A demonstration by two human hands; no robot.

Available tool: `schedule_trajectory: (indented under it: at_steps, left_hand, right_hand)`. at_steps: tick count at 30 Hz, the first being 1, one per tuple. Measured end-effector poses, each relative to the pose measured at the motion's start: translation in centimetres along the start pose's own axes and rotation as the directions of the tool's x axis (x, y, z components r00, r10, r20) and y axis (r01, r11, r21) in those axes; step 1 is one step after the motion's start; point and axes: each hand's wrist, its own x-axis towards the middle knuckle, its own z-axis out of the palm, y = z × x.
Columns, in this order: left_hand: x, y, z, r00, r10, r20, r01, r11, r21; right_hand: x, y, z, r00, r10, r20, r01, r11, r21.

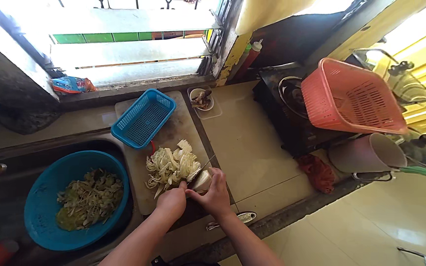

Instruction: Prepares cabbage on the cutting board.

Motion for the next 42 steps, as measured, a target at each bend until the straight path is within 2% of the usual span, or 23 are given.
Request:
schedule_trajectory:
  at_steps: [4,7,10,12,17,21,23,25,27,30,32,34,37,40,42]
  left_hand:
    - [-0.4,-0.9,0.7,1.000,-0.007,-0.020,0.006,1.000,-0.025]
    - [-0.7,-1.5,0.9,1.000,-0.004,-0.011,0.003,0.999,-0.040]
    - [-1.5,-2.3,0.9,0.999,0.033,0.008,-0.032,0.996,-0.087]
    - [-2.7,-2.9,0.7,0.998,0.052,0.020,-0.049,0.993,-0.110]
    - [-6.0,-4.7,1.6,0.998,0.068,0.008,-0.066,0.984,-0.163]
    - [-8.2,-7.0,4.1,0.988,0.101,-0.121,-0.130,0.955,-0.266]
    - [-9.4,-8.4,5.5,0.972,0.115,-0.207,-0.178,0.930,-0.320]
    - [-10.5,-9.6,6.8,0.950,0.107,-0.292,-0.214,0.905,-0.367]
    - [-11.3,-10.6,8.0,0.932,0.083,-0.354,-0.231,0.886,-0.402]
    - [-12.0,-11.3,8.9,0.935,0.043,-0.352,-0.198,0.886,-0.418]
    - [-12.5,-11.2,9.0,0.949,0.025,-0.315,-0.158,0.901,-0.404]
    - [-12.8,-10.8,8.9,0.960,0.011,-0.281,-0.115,0.927,-0.357]
    - [-12.5,-9.5,8.4,0.969,-0.016,-0.245,-0.041,0.973,-0.226]
    - [-11.1,-7.8,7.5,0.983,-0.053,-0.178,0.030,0.991,-0.128]
    - [-9.9,-6.6,6.5,0.986,-0.040,-0.164,0.027,0.996,-0.079]
  right_hand:
    - [0.7,0.0,-1.2,0.983,-0.014,0.185,0.010,1.000,0.023]
    - [0.6,0.1,-1.6,0.968,-0.067,0.242,0.064,0.998,0.018]
    - [-0.8,-0.1,-2.4,0.934,-0.036,0.356,0.035,0.999,0.008]
    - [-2.5,0.1,-2.2,0.929,-0.047,0.367,0.051,0.999,-0.001]
    - [-5.6,0.7,-1.0,0.952,-0.118,0.282,0.132,0.991,-0.033]
    - [-5.0,-0.4,-2.8,0.909,-0.089,0.407,0.126,0.990,-0.065]
    - [-3.1,-1.4,-4.2,0.904,-0.106,0.414,0.090,0.994,0.059]
    - [0.6,-2.4,-4.8,0.928,-0.122,0.353,0.055,0.980,0.193]
    - [5.5,-4.2,-4.7,0.932,-0.083,0.352,0.001,0.974,0.229]
    - [12.6,-6.5,-2.4,0.901,-0.009,0.433,-0.053,0.990,0.132]
    - [16.1,-7.7,-0.8,0.831,0.074,0.551,-0.093,0.996,0.006]
    - [17.9,-9.0,0.2,0.758,0.187,0.625,-0.121,0.982,-0.147]
    - [18.8,-10.2,0.3,0.708,0.289,0.645,-0.120,0.948,-0.293]
    - [19.3,-10.0,-0.4,0.727,0.336,0.599,-0.213,0.939,-0.269]
    - [19.4,-8.5,-1.0,0.784,0.325,0.529,-0.326,0.941,-0.095]
